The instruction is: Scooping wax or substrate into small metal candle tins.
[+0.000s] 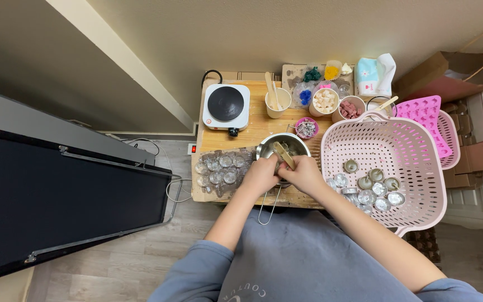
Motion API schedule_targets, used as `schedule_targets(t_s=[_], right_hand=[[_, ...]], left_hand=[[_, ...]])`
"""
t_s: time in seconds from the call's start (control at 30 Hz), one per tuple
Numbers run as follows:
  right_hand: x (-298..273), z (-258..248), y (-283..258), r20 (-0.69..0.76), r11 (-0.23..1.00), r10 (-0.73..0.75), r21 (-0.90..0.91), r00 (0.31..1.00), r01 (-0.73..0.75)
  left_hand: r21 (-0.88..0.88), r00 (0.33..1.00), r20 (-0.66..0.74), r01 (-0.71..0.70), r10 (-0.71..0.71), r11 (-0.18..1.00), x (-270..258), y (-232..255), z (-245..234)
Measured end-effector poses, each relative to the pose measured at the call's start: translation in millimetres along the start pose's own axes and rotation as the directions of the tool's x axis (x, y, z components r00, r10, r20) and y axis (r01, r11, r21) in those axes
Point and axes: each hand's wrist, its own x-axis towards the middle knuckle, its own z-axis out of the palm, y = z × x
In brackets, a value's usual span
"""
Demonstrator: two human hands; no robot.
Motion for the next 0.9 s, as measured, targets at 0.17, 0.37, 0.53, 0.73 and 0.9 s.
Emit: schedule_targets(t_s=[0.17, 0.37, 0.53, 0.73, 0.9], right_hand=[[0, 2, -1, 0.028, 0.999, -0.010, 0.046, 1.000, 0.009], [1, 4, 5, 0.078, 1.000, -0.010, 0.014, 0.997, 0.008], [-2, 1, 3, 0.095, 1.000, -0.021, 0.015, 0.995, 0.020], [-2, -1, 6, 0.079, 0.999, 0.013, 0.050, 0.997, -0.017], [-1, -3, 6, 0.086, 0.999, -0.020, 0.048, 0.996, 0.016]], left_hand=[[0.030, 1.000, 0.011, 0.029, -0.030, 0.999, -3, 5, -1], [0.089, 1.000, 0.014, 0.016, -0.018, 0.996, -4, 5, -1], [0.198, 0.999, 0.009, -0.035, 0.033, 0.980, -2, 0, 6], [0.206, 0.997, -0.013, -0.071, 0.076, 0.976, -1, 0, 4], [0.200, 0.994, -0.026, -0.099, 0.106, 0.975, 1, -7, 8]])
